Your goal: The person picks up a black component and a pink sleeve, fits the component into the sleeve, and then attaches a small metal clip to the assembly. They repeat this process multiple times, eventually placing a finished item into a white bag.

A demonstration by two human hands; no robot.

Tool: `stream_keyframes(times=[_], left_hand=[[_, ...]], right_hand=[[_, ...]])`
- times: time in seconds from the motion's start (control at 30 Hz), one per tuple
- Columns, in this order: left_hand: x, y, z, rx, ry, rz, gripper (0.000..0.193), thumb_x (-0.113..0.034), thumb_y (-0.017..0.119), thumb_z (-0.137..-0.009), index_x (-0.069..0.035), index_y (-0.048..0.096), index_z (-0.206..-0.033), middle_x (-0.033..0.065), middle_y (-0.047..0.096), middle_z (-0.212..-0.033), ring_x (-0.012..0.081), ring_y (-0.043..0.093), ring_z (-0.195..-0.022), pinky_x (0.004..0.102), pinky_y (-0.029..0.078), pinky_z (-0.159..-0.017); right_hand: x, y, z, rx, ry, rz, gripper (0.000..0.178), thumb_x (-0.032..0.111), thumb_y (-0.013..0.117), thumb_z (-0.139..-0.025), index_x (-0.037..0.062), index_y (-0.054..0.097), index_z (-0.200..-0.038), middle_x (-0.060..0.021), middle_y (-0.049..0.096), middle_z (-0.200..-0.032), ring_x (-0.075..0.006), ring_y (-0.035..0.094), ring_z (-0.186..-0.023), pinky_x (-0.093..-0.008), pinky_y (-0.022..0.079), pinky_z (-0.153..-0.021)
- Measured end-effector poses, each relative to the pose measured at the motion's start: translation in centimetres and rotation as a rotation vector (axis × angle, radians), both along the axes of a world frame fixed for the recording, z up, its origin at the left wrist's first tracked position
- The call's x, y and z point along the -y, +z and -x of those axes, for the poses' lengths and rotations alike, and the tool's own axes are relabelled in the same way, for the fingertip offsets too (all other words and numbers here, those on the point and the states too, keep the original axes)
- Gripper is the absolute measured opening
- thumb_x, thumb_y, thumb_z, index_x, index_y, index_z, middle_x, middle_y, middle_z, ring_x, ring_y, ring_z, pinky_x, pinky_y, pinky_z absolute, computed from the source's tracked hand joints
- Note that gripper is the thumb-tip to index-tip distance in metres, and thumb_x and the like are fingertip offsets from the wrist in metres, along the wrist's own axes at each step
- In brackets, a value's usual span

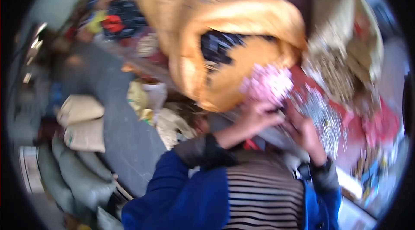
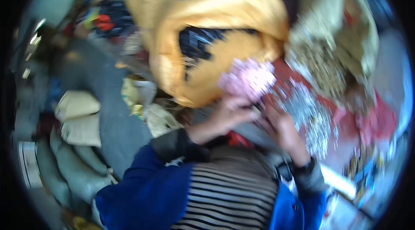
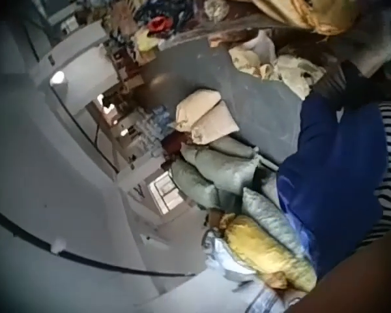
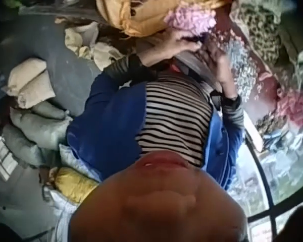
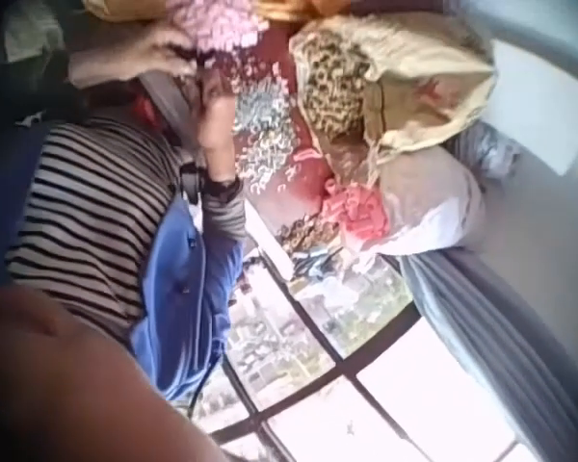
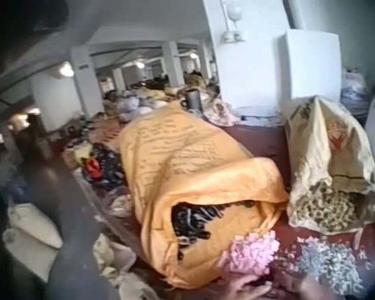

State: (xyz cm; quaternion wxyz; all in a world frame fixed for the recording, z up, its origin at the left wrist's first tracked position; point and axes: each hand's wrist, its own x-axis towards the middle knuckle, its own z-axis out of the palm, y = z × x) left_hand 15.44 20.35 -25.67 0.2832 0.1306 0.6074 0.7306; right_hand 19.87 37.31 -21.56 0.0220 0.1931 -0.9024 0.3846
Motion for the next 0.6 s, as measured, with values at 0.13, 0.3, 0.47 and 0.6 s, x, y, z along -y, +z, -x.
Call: stream_keyframes(times=[0.13,0.3,0.47,0.6], left_hand=[[-1.2,0.3,-1.3,0.408,-0.124,-0.208,0.024,-0.010,0.063,-0.071,0.002,0.056,-0.091,0.0058,0.058,-0.082,0.0127,0.056,-0.073,0.0245,0.047,-0.068],[-2.1,1.0,-2.7,0.551,-0.155,-0.293,0.021,-0.011,0.065,-0.070,-0.001,0.057,-0.087,0.0032,0.057,-0.078,0.0129,0.055,-0.071,0.0241,0.047,-0.066],[-2.7,1.1,-2.4,0.587,-0.224,-0.278,0.018,-0.012,0.065,-0.070,-0.002,0.057,-0.084,0.0026,0.057,-0.077,0.0132,0.055,-0.072,0.0240,0.047,-0.065],[-3.2,1.3,-2.2,0.609,-0.246,-0.270,0.018,-0.013,0.063,-0.072,-0.002,0.057,-0.084,0.0027,0.057,-0.077,0.0132,0.055,-0.072,0.0246,0.047,-0.065]], right_hand=[[0.0,0.2,-3.2,-0.056,-0.228,0.075,0.013,0.008,0.059,-0.073,-0.0008,0.049,-0.076,-0.0110,0.053,-0.064,-0.0207,0.053,-0.056,-0.0281,0.041,-0.052],[-1.0,-0.7,-5.5,0.031,-0.276,0.296,0.015,0.011,0.057,-0.077,0.0006,0.046,-0.075,-0.0051,0.050,-0.062,-0.0114,0.047,-0.054,-0.0234,0.038,-0.050],[-0.7,0.2,-5.2,0.151,-0.312,0.616,0.017,0.014,0.055,-0.079,0.0004,0.045,-0.074,-0.0021,0.047,-0.062,-0.0087,0.043,-0.054,-0.0219,0.035,-0.048],[-0.6,-0.7,-4.6,-0.017,-0.357,0.511,0.017,0.015,0.054,-0.080,-0.0015,0.048,-0.080,-0.0043,0.047,-0.063,-0.0111,0.044,-0.055,-0.0236,0.036,-0.049]])
